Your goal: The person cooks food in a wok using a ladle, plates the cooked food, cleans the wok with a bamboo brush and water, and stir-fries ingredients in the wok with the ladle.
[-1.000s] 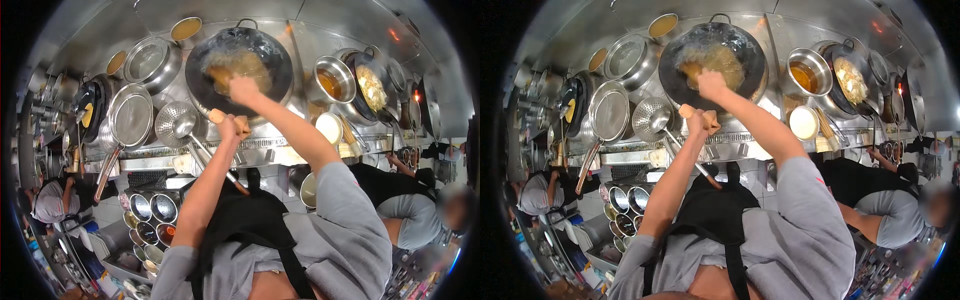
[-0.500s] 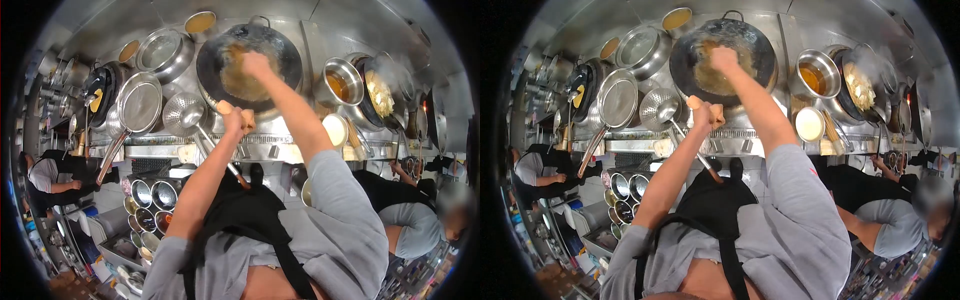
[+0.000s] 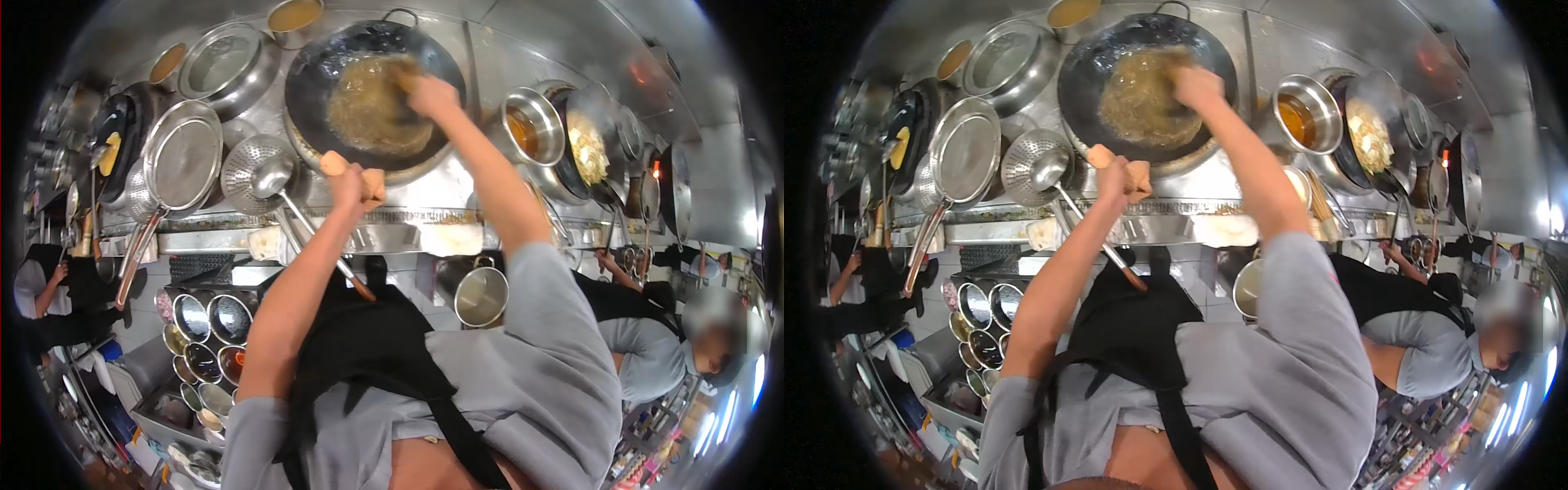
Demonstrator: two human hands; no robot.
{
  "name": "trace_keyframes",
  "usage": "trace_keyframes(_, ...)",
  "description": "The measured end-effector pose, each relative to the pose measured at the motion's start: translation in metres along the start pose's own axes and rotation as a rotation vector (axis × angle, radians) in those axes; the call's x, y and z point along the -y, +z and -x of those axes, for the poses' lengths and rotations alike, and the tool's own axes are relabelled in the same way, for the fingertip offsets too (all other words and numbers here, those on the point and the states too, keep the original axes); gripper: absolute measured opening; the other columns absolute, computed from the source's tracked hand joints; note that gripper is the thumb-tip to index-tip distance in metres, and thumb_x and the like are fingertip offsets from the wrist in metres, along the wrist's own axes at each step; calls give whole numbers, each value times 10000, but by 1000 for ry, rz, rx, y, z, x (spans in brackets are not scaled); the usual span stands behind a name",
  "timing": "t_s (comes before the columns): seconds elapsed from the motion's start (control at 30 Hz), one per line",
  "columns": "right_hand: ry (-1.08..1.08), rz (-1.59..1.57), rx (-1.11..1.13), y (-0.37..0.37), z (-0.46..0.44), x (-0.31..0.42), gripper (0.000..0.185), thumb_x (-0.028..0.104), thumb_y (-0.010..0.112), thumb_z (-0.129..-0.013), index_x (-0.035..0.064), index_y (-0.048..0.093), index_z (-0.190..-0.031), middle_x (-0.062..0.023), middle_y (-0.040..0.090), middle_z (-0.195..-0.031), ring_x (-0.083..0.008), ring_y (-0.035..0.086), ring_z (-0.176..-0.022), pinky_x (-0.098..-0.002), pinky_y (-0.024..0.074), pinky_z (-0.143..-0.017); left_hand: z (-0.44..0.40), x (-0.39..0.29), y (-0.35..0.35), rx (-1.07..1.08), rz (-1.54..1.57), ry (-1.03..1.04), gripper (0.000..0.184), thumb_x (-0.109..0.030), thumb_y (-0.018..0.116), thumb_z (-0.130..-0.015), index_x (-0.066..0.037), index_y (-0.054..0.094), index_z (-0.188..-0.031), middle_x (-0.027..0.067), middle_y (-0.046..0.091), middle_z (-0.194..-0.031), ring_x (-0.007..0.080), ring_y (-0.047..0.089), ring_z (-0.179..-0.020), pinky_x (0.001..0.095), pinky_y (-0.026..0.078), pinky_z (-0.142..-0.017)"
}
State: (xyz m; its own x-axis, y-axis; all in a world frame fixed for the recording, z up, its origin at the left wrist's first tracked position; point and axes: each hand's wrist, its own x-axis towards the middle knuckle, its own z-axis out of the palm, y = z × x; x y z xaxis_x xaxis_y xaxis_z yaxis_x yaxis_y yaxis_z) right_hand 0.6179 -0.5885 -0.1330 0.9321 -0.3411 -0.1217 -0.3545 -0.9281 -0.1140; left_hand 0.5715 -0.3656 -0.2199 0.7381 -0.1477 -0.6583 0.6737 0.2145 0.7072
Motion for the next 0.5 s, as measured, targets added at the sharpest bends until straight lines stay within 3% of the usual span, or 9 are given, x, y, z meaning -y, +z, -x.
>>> trace_keyframes(0.03,14,-23,64,-18,-5,34,302,226,626,-776,47,695,-1009,-160,695,-1004,-312,672,-969,-432,546,-800,1,0,-2,31,5,37,226,-111,579,-803,20,514,-975,113,579,-882,247,637,-744,405,511,-613)
trace_keyframes(0.07,21,-69,25,43,-54,32,331,224,631,-772,57,690,-1051,-157,698,-1004,-301,673,-979,-421,545,-815,-2,3,-4,40,3,22,226,-111,579,-803,20,514,-975,113,579,-882,247,637,-744,405,511,-613)
trace_keyframes(0.1,45,-60,116,19,-38,65,358,229,625,-780,77,686,-1098,-166,681,-1065,-314,662,-1004,-410,539,-839,-6,4,-5,53,-4,14,218,-86,562,-810,32,485,-976,130,569,-891,259,636,-738,401,523,-598)
trace_keyframes(0.23,-254,45,31,30,31,98,252,193,622,-764,64,692,-969,-202,625,-1069,-334,659,-947,-410,540,-800,7,-10,-2,97,-15,-67,235,-84,563,-816,44,446,-975,143,555,-874,292,633,-729,425,534,-558)
trace_keyframes(0.3,-395,19,-26,34,88,73,197,154,601,-771,44,663,-924,-185,619,-984,-326,662,-895,-425,541,-759,13,-8,2,62,-5,2,252,-102,579,-805,50,466,-972,144,569,-867,290,633,-731,425,526,-582)
trace_keyframes(0.37,-418,142,33,30,125,26,283,121,569,-797,64,597,-1073,-144,611,-972,-308,654,-905,-425,547,-728,3,-2,-2,16,9,78,270,-120,595,-793,55,487,-969,145,582,-860,288,633,-732,425,518,-605)
trace_keyframes(0.43,-233,379,228,2,117,-12,339,116,569,-803,64,566,-1138,-131,609,-980,-296,649,-934,-411,550,-730,-24,17,-9,-33,-293,236,293,-146,614,-762,64,541,-953,152,615,-865,265,630,-732,402,495,-664)
trace_keyframes(0.5,-129,505,-49,22,66,-62,336,115,565,-820,81,568,-1155,-145,611,-979,-303,658,-933,-409,552,-733,-17,10,-8,-75,-325,228,304,-152,610,-748,80,570,-940,165,635,-899,244,624,-728,371,479,-696)
